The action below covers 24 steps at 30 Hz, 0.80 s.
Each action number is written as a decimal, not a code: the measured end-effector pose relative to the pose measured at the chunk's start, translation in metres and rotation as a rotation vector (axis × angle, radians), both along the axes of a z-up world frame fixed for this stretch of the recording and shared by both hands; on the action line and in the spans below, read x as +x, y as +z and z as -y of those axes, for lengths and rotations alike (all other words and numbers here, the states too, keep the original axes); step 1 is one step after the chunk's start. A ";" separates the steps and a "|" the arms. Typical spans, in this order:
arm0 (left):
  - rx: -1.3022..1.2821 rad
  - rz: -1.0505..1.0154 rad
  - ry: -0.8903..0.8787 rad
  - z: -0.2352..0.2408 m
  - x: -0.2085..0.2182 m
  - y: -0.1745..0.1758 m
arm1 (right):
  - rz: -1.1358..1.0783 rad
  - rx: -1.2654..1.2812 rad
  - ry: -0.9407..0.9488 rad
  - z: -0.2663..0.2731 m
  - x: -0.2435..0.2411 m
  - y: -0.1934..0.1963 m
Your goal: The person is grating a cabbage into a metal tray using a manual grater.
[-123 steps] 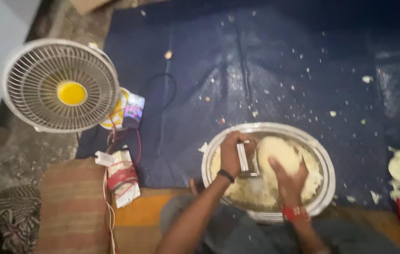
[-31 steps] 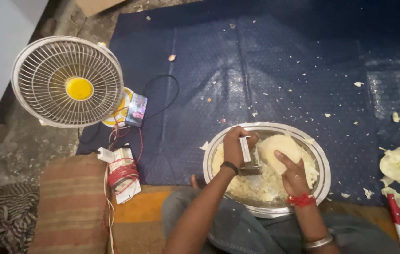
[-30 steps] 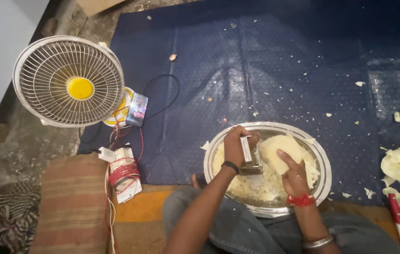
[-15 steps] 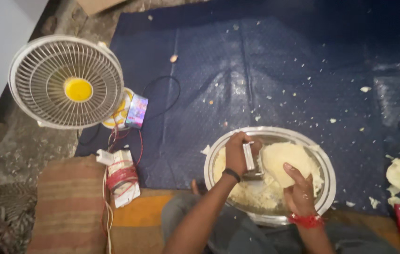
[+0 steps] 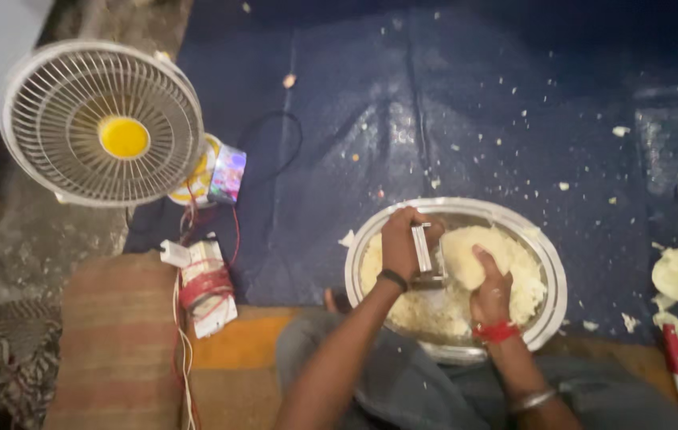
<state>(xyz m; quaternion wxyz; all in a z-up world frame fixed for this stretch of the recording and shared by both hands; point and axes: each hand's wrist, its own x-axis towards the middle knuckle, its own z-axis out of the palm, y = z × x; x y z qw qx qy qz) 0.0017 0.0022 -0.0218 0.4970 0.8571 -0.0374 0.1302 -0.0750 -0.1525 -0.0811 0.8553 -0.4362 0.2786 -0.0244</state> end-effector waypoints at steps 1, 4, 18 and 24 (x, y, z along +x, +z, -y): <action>-0.038 -0.036 0.011 0.000 0.003 0.004 | -0.111 -0.018 -0.042 -0.003 0.006 0.005; -0.093 -0.058 0.030 -0.002 0.005 0.006 | 0.071 0.169 0.024 0.007 -0.009 0.024; -0.087 -0.036 -0.002 -0.002 -0.003 -0.003 | -0.036 -0.117 0.022 0.012 -0.023 -0.024; -0.109 -0.052 0.006 0.002 0.000 0.011 | 0.101 0.022 -0.011 0.003 -0.004 0.028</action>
